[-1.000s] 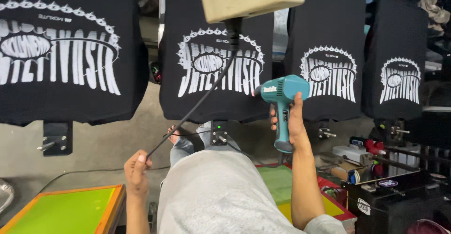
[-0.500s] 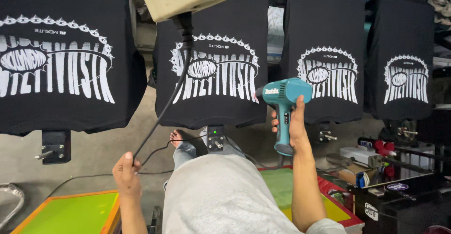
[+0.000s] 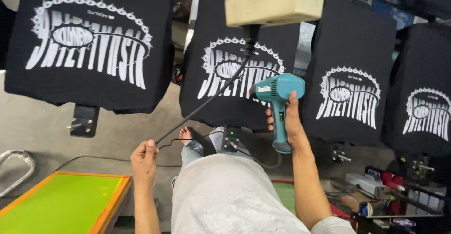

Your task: The person uses a handheld heat gun to apply heat to white printed designs on black t-shirts mounted on vertical stands. They move the heat gun across the graphic on each shirt in sequence, holding the cord with the other hand.

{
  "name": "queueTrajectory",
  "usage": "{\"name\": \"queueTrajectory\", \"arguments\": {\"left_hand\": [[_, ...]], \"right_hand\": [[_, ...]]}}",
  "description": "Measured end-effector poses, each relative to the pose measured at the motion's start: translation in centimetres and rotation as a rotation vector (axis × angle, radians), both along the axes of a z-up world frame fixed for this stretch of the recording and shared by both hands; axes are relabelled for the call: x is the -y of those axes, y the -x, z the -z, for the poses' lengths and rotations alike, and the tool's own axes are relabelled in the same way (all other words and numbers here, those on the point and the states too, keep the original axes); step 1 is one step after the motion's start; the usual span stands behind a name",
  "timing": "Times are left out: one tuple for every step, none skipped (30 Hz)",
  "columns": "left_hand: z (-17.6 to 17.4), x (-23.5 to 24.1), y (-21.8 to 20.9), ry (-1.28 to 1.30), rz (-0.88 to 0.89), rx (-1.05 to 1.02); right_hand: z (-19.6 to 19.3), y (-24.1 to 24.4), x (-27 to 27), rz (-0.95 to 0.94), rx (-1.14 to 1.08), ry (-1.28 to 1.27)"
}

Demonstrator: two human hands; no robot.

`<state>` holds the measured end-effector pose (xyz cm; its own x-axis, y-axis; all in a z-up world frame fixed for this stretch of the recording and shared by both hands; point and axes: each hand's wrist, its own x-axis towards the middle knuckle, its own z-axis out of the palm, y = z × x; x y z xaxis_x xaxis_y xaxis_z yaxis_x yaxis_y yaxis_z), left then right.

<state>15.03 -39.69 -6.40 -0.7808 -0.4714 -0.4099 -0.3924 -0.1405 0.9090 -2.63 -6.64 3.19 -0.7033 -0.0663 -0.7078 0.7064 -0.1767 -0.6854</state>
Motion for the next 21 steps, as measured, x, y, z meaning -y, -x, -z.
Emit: {"name": "queueTrajectory", "arguments": {"left_hand": [[-0.3, 0.0, 0.0, 0.001, -0.009, -0.002], [-0.7, 0.1, 0.0, 0.008, -0.002, 0.005], [-1.0, 0.1, 0.0, 0.016, 0.005, 0.012], [-0.9, 0.2, 0.0, 0.018, -0.002, 0.01], [-0.8, 0.3, -0.1, -0.005, -0.015, -0.003], [-0.8, 0.4, -0.3, -0.028, -0.027, -0.014], [-0.6, 0.5, -0.5, -0.026, -0.034, -0.014], [-0.5, 0.7, -0.6, -0.016, -0.042, -0.024], [-0.3, 0.9, -0.7, -0.005, -0.051, -0.035], [-0.4, 1.1, -0.9, -0.003, -0.055, -0.035], [-0.4, 1.2, -1.0, -0.014, -0.059, -0.036], [-0.4, 1.4, -1.1, -0.025, -0.063, -0.035], [-0.7, 1.4, -1.1, -0.022, -0.068, -0.035], [-1.0, 1.5, -1.2, -0.02, -0.074, -0.03], [-1.3, 1.5, -1.2, -0.018, -0.081, -0.026], [-1.6, 1.6, -1.2, -0.016, -0.084, -0.025], [-1.9, 1.6, -1.3, -0.023, -0.091, -0.007], [-2.1, 1.6, -1.2, -0.031, -0.095, 0.01], [-2.1, 1.6, -1.2, -0.028, -0.095, 0.01], [-2.1, 1.6, -1.2, -0.025, -0.093, 0.007], [-2.1, 1.6, -1.2, -0.022, -0.091, 0.004]], "right_hand": [[0.1, 0.2, 0.7, -0.009, -0.002, 0.001], [0.1, 0.4, 1.3, -0.031, 0.02, -0.013], [0.2, 0.7, 1.9, -0.053, 0.042, -0.027], [0.6, 0.9, 2.5, -0.061, 0.039, -0.025], [1.0, 1.1, 3.0, -0.078, 0.061, -0.011], [1.5, 1.2, 3.5, -0.094, 0.085, 0.003], [1.2, 1.2, 4.2, -0.101, 0.085, 0.005], [0.9, 1.3, 5.1, -0.128, 0.071, -0.012], [0.6, 1.4, 5.9, -0.155, 0.056, -0.028], [0.8, 1.5, 6.3, -0.16, 0.056, -0.026], [0.9, 1.6, 6.8, -0.187, 0.06, -0.013], [1.1, 1.7, 7.2, -0.214, 0.065, 0.001], [0.8, 1.7, 7.7, -0.219, 0.065, 0.004], [0.5, 1.7, 8.3, -0.248, 0.063, -0.003], [0.2, 1.7, 8.8, -0.277, 0.062, -0.01], [0.0, 1.7, 9.3, -0.28, 0.062, -0.007], [-0.2, 1.7, 9.7, -0.293, 0.076, -0.016], [-0.3, 1.7, 10.2, -0.302, 0.09, -0.025], [-0.3, 1.8, 10.5, -0.303, 0.089, -0.023], [-0.2, 1.8, 10.7, -0.34, 0.115, -0.035], [-0.1, 1.8, 10.9, -0.378, 0.142, -0.048]]}}
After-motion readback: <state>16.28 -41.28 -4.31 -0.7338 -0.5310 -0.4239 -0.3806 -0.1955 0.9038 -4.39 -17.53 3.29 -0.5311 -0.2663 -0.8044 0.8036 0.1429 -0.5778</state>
